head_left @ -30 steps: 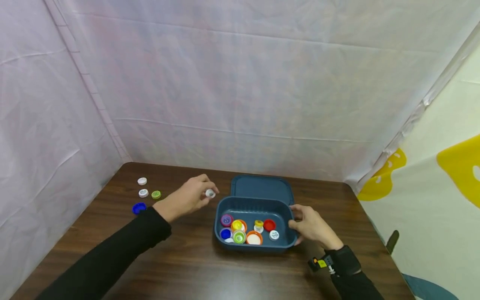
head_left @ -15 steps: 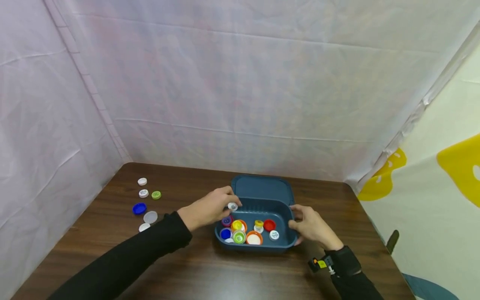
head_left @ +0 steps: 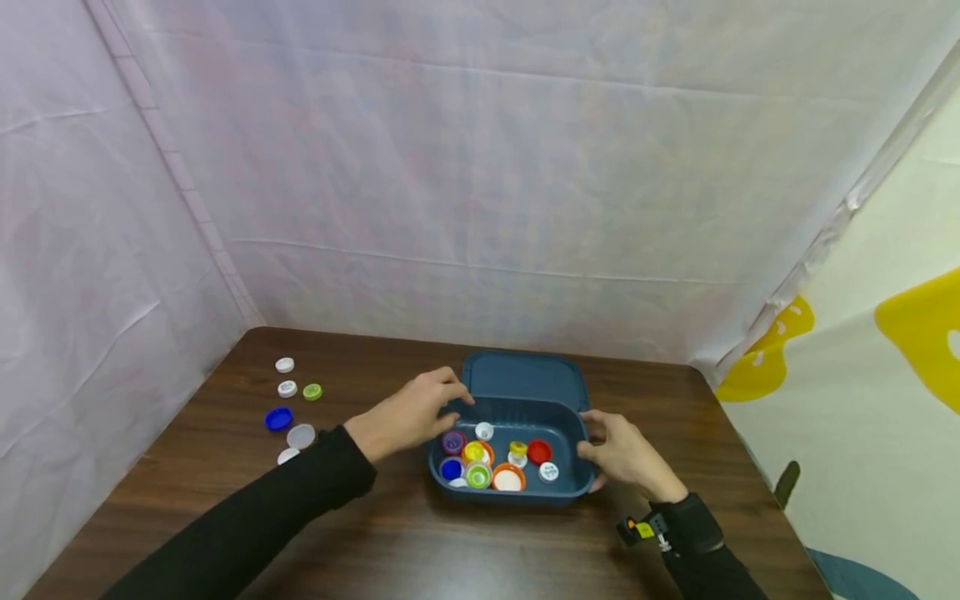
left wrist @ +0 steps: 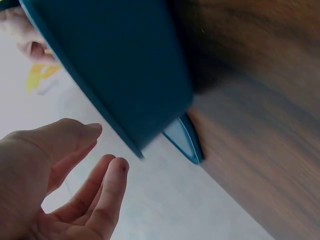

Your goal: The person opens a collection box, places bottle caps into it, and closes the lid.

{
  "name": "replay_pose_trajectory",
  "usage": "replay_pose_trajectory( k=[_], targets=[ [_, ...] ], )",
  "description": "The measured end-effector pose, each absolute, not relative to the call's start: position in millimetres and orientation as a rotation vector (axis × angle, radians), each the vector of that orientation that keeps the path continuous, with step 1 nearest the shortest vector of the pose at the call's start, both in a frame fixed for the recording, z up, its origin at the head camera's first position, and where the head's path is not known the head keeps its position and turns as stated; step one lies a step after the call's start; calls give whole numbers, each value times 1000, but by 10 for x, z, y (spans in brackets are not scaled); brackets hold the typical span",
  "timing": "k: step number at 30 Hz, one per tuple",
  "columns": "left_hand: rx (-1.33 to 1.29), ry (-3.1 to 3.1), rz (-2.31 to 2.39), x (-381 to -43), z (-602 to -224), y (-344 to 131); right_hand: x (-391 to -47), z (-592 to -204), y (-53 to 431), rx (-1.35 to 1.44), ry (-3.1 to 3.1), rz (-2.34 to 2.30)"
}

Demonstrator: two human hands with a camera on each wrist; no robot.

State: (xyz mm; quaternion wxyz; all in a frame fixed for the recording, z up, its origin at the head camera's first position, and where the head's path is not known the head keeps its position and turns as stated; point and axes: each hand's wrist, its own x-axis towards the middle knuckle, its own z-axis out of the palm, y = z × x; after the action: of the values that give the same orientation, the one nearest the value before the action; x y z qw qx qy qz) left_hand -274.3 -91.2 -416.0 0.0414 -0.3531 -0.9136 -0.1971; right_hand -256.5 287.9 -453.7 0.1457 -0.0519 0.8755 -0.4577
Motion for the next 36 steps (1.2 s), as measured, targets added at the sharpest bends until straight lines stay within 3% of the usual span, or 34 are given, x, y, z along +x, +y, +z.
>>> replay_pose_trajectory(
  k=[17,36],
  targets=[
    [-438,-2835,-543,-3054,-4155,-1988,-2560,-4551,2863,-130,2525,-1319],
    [-53,-3129,-494,-3384,-4460,-3110,-2545,-4545,2864,-158,2522,-1331]
  ],
)
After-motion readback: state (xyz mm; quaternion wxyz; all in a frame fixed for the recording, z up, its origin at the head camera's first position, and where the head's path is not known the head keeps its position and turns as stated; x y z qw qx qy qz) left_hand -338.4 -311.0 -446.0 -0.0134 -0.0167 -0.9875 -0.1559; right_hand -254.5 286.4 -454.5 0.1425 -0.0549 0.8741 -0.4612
